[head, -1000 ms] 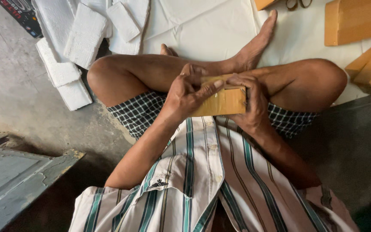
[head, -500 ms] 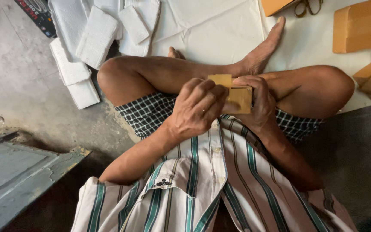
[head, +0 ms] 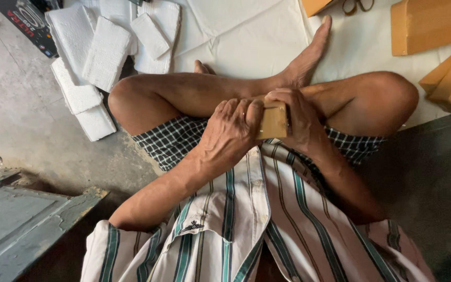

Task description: The person sits on the floor and packs small cardboard boxes. They place white foam inserts and a product box into each carton, then seal the boxes using a tape dispenser. The person repeats this process for multiple boxes.

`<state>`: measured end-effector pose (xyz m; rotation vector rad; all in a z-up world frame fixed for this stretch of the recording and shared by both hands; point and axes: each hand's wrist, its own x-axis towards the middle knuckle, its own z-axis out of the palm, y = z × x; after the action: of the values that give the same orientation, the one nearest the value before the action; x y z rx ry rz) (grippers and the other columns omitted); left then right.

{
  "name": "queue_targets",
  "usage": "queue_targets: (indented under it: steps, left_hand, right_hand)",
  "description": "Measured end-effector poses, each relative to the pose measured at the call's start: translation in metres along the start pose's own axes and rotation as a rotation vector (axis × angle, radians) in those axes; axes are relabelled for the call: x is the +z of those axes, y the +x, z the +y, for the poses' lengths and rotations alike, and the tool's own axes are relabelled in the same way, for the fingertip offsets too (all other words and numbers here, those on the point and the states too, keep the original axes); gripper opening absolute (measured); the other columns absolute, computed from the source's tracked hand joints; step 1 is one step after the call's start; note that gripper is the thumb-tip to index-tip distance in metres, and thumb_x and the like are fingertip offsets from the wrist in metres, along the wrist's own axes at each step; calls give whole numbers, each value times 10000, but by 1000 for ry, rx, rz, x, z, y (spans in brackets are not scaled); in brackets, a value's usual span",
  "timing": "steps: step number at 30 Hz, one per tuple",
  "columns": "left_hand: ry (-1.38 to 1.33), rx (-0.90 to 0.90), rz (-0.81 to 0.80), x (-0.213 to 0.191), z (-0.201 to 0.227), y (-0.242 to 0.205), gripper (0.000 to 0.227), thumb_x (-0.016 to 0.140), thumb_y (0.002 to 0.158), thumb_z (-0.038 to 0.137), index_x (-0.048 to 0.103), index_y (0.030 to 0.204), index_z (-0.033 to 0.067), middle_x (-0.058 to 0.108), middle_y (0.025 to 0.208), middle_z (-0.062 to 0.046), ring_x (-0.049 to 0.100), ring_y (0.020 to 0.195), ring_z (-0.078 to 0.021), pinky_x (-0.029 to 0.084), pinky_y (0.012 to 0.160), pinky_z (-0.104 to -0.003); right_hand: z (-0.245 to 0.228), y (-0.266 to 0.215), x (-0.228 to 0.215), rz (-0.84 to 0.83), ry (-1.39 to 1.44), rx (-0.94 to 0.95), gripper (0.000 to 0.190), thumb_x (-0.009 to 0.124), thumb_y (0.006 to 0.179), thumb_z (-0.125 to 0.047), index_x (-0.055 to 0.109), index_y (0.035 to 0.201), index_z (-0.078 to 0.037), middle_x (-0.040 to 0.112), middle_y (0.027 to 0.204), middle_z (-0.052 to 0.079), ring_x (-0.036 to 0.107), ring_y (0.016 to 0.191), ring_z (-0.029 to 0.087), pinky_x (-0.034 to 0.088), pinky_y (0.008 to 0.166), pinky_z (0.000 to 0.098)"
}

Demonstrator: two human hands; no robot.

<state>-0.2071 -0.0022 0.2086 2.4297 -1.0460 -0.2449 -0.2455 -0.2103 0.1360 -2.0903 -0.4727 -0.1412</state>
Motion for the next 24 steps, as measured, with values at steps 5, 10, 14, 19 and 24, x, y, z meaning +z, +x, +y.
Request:
queue_targets:
  steps: [5,10,14,19,24]
  left_hand:
    - [83,295,102,-16,-14,-12,429,689,887,164,530,1243,-14,661,1214,-165,655,1168,-319,475,1089,-472]
    - [314,671,230,-24,-42,-13,315,642,1053,172,527,1311,32,635,1360,-137,583,1345,-280,353,1242,-531]
    - [589,719,301,-2,-82,14,500,741,1031,222,435,1415,123,486,1523,-134,449,1480,-285,279,1296,-538]
    - [211,73,310,46,-156,11,747,732,911,350,337,1522,179,353,1582,-175,355,1476,-439,329,1199,-617]
    - [-1368,-784,470,106,-234,36,807,576,925,519,256,1547,117,380,1507,-262,507,1363,-441,488,1084,-596]
  right_hand:
    - [25,-10,-30,-126,621,300,677,702,940,-339,452,1484,-24,497,1551,177,531,1371,298,511,978,425]
    - [73,10,-44,-122,987,635,582,533,1059,-396,512,1536,-64,614,1463,113,593,1333,193,539,1059,299]
    - [115,52,-43,-95,1215,644,545,655,1034,-290,512,1489,-27,653,1375,94,661,1259,182,580,1036,319]
    - [131,64,-21,82,1230,585,494,700,1030,-249,522,1416,3,688,1254,147,723,1106,275,610,936,496]
    - [146,63,11,212,1274,743,511,675,1047,-242,505,1468,-8,675,1275,193,726,1082,337,612,977,551]
